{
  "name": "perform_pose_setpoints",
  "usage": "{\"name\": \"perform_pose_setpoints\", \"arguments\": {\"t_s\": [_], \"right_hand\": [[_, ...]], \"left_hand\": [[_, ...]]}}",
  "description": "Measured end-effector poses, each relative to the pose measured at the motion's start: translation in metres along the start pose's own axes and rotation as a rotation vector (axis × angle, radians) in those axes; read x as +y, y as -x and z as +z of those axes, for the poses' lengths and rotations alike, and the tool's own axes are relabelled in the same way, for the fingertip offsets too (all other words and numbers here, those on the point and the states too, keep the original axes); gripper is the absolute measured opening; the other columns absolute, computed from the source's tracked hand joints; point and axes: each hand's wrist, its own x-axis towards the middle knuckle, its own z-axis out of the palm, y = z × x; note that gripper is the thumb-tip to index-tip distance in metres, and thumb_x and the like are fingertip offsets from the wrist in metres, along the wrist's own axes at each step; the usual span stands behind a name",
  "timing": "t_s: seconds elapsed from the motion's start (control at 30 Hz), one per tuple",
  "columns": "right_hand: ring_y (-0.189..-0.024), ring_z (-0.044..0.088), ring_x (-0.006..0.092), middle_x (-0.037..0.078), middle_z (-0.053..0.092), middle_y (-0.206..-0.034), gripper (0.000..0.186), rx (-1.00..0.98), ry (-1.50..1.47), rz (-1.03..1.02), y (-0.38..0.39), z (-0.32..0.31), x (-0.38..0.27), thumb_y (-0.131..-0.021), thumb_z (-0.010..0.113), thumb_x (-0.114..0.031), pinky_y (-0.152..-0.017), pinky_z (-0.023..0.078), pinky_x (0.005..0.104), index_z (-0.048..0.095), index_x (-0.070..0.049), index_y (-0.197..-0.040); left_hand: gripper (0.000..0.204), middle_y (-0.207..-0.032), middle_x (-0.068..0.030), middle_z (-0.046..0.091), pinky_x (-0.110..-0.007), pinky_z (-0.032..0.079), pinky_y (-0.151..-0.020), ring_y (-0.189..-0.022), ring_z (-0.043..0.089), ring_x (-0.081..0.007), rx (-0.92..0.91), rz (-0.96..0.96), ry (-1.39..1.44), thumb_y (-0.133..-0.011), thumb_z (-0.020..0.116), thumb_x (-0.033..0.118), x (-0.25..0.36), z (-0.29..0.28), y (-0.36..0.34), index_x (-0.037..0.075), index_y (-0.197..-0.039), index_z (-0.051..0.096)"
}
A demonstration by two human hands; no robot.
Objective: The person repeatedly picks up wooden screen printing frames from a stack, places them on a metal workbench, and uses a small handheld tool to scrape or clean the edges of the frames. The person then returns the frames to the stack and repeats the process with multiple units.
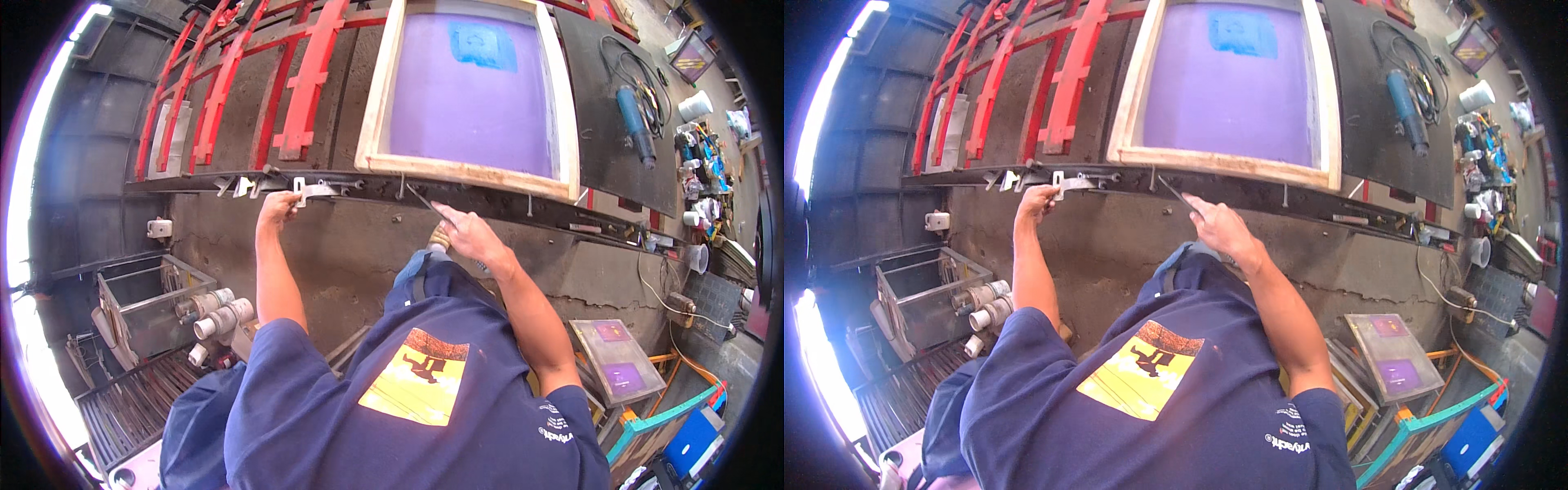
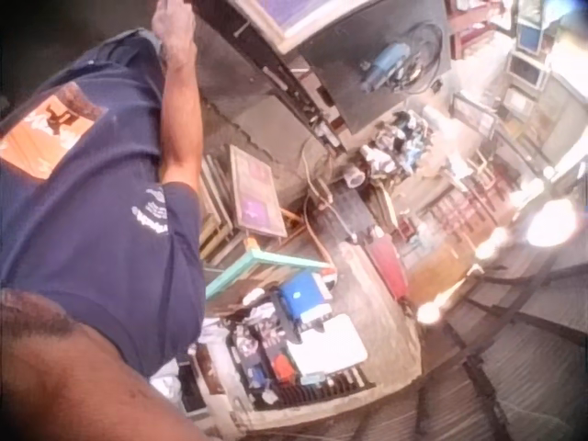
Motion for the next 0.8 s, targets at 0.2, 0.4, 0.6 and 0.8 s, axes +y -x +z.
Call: {"name": "perform_pose_setpoints", "arguments": {"t_s": [0.2, 0.4, 0.6, 0.8], "right_hand": [[-0.088, 0.067, 0.0434, 0.029, 0.066, -0.1, 0.047, -0.118, 0.047, 0.196, -0.015, -0.005, -0.014, -0.096, 0.051, -0.016, -0.082, 0.053, 0.0472, 0.049, -0.008, -0.143], [-0.088, 0.068, 0.041, 0.027, 0.067, -0.099, 0.045, -0.131, 0.152, 0.156, -0.014, 0.004, -0.006, -0.093, 0.051, -0.018, -0.08, 0.055, 0.0491, 0.055, -0.008, -0.137], [-0.089, 0.068, 0.0398, 0.019, 0.07, -0.094, 0.038, -0.15, 0.222, 0.119, -0.015, 0.01, -0.011, -0.086, 0.056, -0.024, -0.077, 0.057, 0.0515, 0.063, -0.021, -0.124], [-0.076, 0.065, 0.0271, 0.014, 0.07, -0.091, 0.039, 0.228, -0.092, -0.072, -0.019, 0.07, 0.058, -0.073, 0.069, -0.02, -0.063, 0.054, 0.0431, 0.068, -0.011, -0.111]], "left_hand": [[0.028, -0.087, -0.0165, 0.073, -0.041, 0.053, -0.068, -0.076, 0.07, -0.03, 0.583, 0.336, -0.867, -0.084, 0.076, 0.029, 0.011, -0.022, -0.038, 0.002, -0.088, 0.072], [0.025, -0.091, -0.0182, 0.07, -0.041, 0.053, -0.075, -0.083, 0.069, -0.0326, -0.164, 1.039, -0.841, -0.087, 0.071, 0.025, 0.059, 0.144, 0.077, 0.008, -0.105, 0.073], [0.021, -0.094, -0.0206, 0.072, -0.045, 0.053, -0.072, -0.081, 0.07, -0.0376, -0.306, 1.15, -0.701, -0.089, 0.069, 0.016, 0.025, 0.19, 0.057, 0.009, -0.108, 0.076], [0.03, -0.076, -0.0262, 0.066, -0.055, 0.045, -0.063, -0.069, 0.062, -0.0471, -0.309, 1.175, -1.068, -0.092, 0.065, 0.028, 0.035, 0.188, 0.033, -0.002, -0.09, 0.071]]}}
